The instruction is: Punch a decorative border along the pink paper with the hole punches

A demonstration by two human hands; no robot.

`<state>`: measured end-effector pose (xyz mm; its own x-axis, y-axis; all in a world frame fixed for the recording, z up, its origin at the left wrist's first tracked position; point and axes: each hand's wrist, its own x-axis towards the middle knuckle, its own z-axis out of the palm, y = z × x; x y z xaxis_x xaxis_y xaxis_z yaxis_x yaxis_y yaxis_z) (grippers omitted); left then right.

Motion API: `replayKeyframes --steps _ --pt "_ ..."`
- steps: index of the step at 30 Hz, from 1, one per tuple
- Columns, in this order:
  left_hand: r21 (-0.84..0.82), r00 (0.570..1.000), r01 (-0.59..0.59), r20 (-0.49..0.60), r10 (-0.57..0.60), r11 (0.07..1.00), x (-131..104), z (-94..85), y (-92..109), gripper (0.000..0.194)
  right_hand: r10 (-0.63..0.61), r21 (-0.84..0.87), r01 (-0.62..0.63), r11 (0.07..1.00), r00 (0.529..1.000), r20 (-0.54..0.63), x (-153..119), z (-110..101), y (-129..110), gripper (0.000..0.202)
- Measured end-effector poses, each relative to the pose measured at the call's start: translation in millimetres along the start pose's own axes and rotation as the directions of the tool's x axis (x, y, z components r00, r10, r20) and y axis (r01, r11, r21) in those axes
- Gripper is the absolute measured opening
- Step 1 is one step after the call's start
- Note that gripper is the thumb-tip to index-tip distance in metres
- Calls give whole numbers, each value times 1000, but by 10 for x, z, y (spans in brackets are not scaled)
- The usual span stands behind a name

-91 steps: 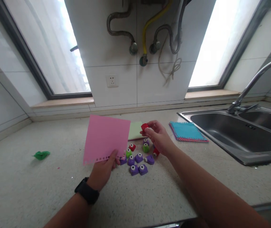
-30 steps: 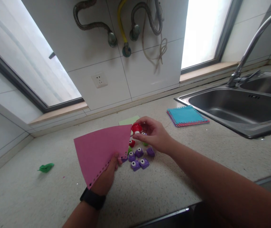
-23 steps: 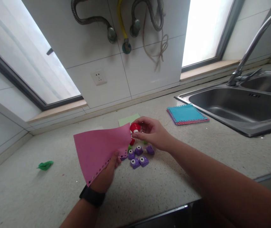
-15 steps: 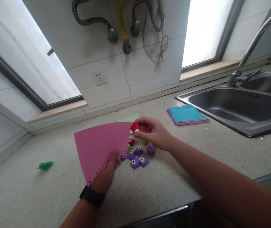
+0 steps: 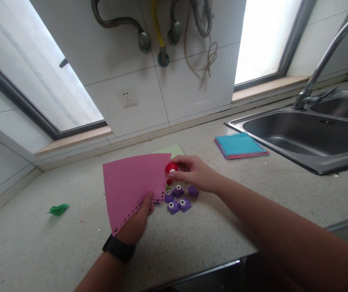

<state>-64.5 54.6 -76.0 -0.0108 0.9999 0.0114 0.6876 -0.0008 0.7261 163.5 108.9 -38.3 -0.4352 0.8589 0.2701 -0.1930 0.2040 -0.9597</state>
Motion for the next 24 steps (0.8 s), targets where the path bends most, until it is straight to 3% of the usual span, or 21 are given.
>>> replayKeyframes --steps 5,13,24 --pt "-3 997 -78 -15 78 997 -20 9 -43 54 69 -127 -64 990 997 30 -14 25 -46 24" --pt "-171 989 -140 -64 131 975 -25 53 -70 47 179 -187 -157 970 978 106 -19 65 43 35" --pt "-309 990 -116 -114 84 944 -11 68 -16 33 253 -147 -243 959 966 52 -1 115 88 40"
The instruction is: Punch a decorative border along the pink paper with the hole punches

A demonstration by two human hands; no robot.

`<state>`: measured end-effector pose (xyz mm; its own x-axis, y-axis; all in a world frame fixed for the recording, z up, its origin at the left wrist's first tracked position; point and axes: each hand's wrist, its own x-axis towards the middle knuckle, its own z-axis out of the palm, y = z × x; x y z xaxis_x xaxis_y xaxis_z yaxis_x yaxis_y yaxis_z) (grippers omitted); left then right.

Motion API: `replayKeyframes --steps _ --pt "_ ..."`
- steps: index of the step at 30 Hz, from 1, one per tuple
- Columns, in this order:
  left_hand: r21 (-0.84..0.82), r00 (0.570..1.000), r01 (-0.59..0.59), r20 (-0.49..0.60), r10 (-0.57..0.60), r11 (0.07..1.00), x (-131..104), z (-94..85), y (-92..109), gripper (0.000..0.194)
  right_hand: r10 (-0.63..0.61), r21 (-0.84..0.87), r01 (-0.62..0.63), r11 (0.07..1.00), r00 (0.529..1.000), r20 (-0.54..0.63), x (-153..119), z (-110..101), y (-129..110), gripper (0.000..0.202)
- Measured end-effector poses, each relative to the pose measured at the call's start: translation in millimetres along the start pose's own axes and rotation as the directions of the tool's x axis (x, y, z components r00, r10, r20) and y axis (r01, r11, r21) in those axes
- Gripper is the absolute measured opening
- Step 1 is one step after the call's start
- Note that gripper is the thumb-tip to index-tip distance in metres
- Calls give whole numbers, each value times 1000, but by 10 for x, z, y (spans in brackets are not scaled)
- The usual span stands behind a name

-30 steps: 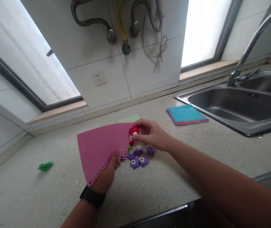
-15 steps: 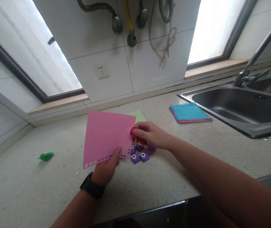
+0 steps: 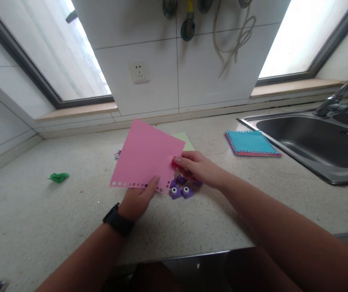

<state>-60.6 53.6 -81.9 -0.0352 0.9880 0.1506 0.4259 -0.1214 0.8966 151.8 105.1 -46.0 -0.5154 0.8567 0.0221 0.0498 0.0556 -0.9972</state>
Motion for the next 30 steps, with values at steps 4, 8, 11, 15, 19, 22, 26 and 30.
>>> replayKeyframes --steps 4,8,11,15,19,22,26,30 --pt "-11 999 -35 11 35 999 6 4 -19 36 26 -4 -26 1000 1000 -12 9 8 11 39" --pt "-28 999 -48 18 49 998 7 2 -17 36 43 -32 -43 999 999 -15 9 32 15 41" --pt "-38 999 -30 18 30 999 9 -2 -15 34 58 -43 -58 997 998 -1 4 66 12 42" --pt "-43 1000 12 -2 -12 999 17 -5 -22 33 71 -33 -70 997 997 18 -3 125 -3 41" --pt "-41 1000 -28 0 28 999 25 -4 -43 34 72 -27 -71 997 996 44 -2 162 5 39" --pt "-46 999 -34 -6 34 998 27 -5 -59 33 77 -34 -75 997 995 62 -1 172 26 37" --pt "-67 1000 -2 -3 2 998 26 -6 -67 32 89 -52 -84 995 992 94 -5 181 36 37" --pt "-70 1000 11 0 -11 997 23 0 -71 33 114 -54 -109 993 989 97 -8 195 23 34"
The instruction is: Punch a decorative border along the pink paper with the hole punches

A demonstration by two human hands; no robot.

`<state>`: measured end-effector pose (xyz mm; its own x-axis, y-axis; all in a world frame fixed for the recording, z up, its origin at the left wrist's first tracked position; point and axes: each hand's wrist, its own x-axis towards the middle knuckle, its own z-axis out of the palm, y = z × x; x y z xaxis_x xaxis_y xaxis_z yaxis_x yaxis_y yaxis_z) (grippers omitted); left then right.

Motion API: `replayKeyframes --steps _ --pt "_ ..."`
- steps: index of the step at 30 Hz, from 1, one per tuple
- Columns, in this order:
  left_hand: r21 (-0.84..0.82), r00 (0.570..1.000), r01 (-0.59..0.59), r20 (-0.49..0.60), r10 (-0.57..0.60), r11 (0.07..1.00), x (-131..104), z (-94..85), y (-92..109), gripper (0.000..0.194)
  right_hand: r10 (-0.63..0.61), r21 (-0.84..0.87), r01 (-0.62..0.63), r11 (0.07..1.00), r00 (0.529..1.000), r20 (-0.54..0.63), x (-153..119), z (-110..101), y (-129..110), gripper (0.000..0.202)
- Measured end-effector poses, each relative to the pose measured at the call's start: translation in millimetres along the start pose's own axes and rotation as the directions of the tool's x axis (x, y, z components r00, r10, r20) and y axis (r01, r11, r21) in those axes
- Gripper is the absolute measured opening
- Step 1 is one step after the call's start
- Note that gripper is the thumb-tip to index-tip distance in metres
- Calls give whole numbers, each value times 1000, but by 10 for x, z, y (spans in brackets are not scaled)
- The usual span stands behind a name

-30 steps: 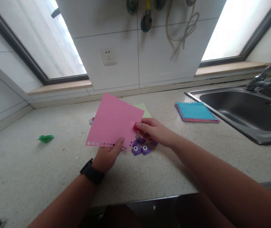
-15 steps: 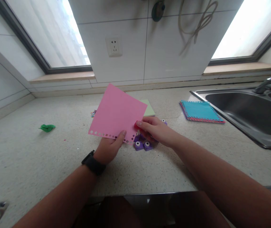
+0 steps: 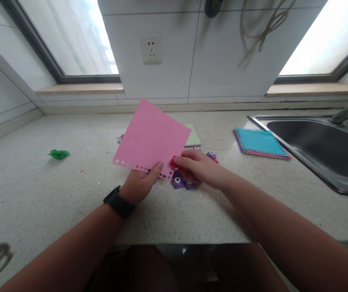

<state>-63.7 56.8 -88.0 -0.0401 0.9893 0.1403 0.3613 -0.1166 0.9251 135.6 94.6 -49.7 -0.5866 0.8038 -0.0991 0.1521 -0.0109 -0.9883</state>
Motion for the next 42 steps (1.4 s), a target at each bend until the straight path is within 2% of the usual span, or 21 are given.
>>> replayKeyframes --steps 7,14,20,28,35,42 --pt "0 1000 1 -14 -1 1000 4 3 -11 32 2 23 -2 1000 1000 15 -1 18 0 34" --pt "29 995 -97 -26 98 995 12 2 -7 34 -21 11 21 1000 1000 22 13 30 55 34" --pt "29 998 -48 -32 49 998 15 -2 -22 36 -42 16 41 999 998 38 34 36 90 32" --pt "31 998 -59 -18 60 998 13 -9 -30 37 -55 36 54 998 997 45 47 37 95 34" --pt "42 985 -174 13 173 984 15 -14 -33 36 -67 47 65 997 996 51 60 25 145 35" --pt "82 982 -187 10 187 979 12 -16 -42 38 -79 33 78 996 996 35 51 21 142 35"
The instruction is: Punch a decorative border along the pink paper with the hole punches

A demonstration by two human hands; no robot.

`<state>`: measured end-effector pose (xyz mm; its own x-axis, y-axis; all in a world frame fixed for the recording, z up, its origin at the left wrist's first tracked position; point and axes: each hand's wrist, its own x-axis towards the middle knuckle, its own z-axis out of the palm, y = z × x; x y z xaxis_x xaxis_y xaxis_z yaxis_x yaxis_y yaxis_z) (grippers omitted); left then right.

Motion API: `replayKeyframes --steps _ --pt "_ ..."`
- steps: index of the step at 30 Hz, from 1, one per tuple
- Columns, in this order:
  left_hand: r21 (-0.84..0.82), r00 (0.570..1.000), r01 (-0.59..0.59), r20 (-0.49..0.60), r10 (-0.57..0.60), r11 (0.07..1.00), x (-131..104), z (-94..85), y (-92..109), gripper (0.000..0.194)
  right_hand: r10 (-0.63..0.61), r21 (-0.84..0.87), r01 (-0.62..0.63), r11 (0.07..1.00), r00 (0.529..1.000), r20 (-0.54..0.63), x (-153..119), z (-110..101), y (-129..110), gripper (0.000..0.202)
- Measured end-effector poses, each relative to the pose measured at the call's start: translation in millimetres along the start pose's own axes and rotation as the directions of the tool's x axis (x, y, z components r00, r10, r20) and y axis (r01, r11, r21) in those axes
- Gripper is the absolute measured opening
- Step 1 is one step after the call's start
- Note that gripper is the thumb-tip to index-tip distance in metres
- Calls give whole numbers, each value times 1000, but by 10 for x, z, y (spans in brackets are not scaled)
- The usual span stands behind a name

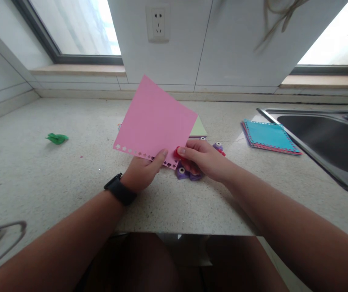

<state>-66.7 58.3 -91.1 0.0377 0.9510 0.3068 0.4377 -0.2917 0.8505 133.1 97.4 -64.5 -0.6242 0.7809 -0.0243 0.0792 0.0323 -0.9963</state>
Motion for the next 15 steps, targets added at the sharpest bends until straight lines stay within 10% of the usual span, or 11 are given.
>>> replayKeyframes --steps 15 --pt "3 1000 -16 -12 16 1000 -3 1 6 38 -9 14 9 1000 1000 -2 19 15 10 34"
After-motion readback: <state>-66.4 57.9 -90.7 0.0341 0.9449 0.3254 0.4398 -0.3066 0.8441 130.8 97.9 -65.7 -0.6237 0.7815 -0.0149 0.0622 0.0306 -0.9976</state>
